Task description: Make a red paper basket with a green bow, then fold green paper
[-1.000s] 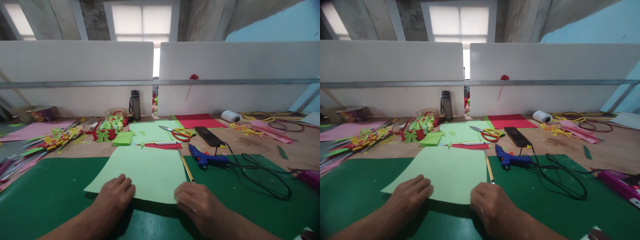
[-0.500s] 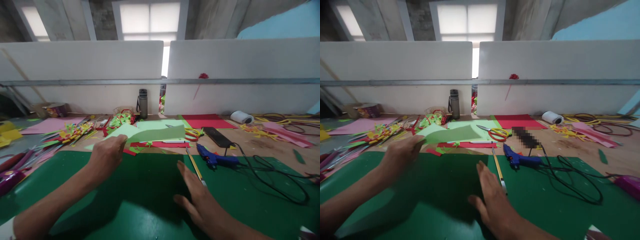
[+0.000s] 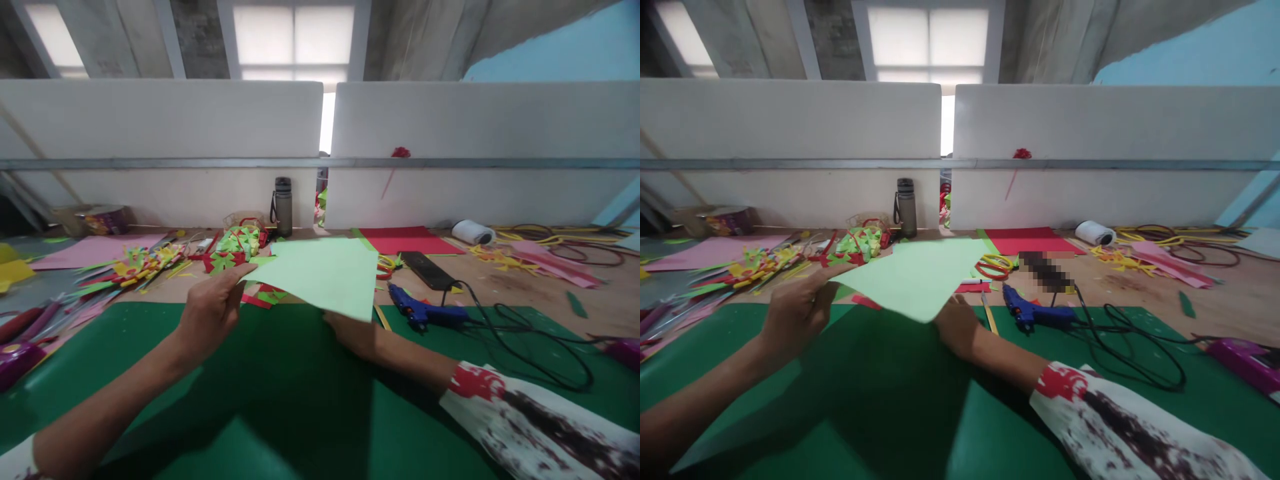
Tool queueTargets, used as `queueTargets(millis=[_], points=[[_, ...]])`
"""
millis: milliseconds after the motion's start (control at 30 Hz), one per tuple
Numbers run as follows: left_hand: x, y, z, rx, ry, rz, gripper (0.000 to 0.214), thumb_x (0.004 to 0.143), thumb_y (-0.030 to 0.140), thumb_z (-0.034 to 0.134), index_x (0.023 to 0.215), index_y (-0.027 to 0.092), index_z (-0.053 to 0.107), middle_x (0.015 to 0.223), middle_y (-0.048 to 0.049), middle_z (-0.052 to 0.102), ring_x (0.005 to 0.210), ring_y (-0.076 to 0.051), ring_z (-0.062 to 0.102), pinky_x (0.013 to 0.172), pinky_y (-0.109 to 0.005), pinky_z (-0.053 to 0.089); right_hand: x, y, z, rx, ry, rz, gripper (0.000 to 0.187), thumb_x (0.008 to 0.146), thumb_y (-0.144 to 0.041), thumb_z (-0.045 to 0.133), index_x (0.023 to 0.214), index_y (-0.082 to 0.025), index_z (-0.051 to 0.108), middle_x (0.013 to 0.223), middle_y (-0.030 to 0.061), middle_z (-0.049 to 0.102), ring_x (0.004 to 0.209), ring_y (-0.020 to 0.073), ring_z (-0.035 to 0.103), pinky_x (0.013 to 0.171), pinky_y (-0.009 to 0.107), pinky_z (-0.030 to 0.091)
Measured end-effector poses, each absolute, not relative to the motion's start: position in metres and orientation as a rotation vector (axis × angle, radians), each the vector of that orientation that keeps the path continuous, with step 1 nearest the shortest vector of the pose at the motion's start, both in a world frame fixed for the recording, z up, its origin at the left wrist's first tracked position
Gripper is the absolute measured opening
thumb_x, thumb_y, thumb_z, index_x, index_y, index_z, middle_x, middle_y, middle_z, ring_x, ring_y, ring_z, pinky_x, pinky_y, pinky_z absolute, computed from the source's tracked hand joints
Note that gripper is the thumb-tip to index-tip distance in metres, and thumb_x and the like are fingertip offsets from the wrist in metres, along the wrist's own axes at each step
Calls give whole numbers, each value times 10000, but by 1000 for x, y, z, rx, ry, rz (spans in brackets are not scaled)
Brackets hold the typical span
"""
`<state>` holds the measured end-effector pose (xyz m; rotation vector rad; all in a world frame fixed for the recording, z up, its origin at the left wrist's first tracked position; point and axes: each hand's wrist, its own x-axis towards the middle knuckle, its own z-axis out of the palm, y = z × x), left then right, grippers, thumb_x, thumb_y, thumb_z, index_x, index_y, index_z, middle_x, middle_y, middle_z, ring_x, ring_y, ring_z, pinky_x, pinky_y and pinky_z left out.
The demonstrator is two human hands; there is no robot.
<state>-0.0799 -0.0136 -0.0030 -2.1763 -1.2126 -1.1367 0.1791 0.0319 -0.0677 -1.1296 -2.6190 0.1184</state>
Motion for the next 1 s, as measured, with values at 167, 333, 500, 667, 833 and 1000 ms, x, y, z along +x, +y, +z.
queueTargets(millis=[167,333,500,667,833,1000], points=[[-80,-19,-5,-2236,-1228,-1136,345,877,160,367,1127,210,599,652,-3,661,548,-154,607,575,-257,499,192,-19,-52,-920,-2684,180,473,866,-244,504,1338,-232,467,1350,83,522,1233,243,471,999,382,412],[-77,-12,1,-2206,-1545,-1260,332,841,212,375,975,171,676,449,46,483,407,-135,468,485,-243,432,194,-7,-41,-1091,-2666,285,435,909,-169,416,1339,-215,465,1298,87,565,1196,203,501,1023,363,370],[-81,-3,3,-2170,-1618,-1379,266,793,194,382,660,177,612,500,24,512,448,-117,461,475,-225,411,188,-13,-42,-1156,-2667,263,406,881,-177,456,1280,-126,508,1359,163,491,1231,248,467,1021,427,364],[-84,-8,8,-2155,-1619,-1499,274,831,246,400,763,186,659,753,-33,666,666,-168,603,628,-287,490,204,-17,-59,-1212,-2645,177,432,896,-316,473,1303,-173,486,1316,131,542,1246,244,459,1019,435,374],[-78,-11,16,-2128,-1679,-1487,274,821,228,418,795,196,689,736,-24,687,624,-174,611,562,-279,476,215,-2,-67,-1333,-2447,7,596,868,-233,506,1400,-83,283,1393,260,396,1339,349,295,1039,586,260],[-55,1,24,-2086,-1596,-1331,268,796,159,418,783,148,685,737,-34,691,636,-167,629,610,-272,486,186,-28,-68,-1012,-2365,-205,935,810,-372,629,1465,-159,-4,1492,243,221,1388,363,149,1051,610,188]])
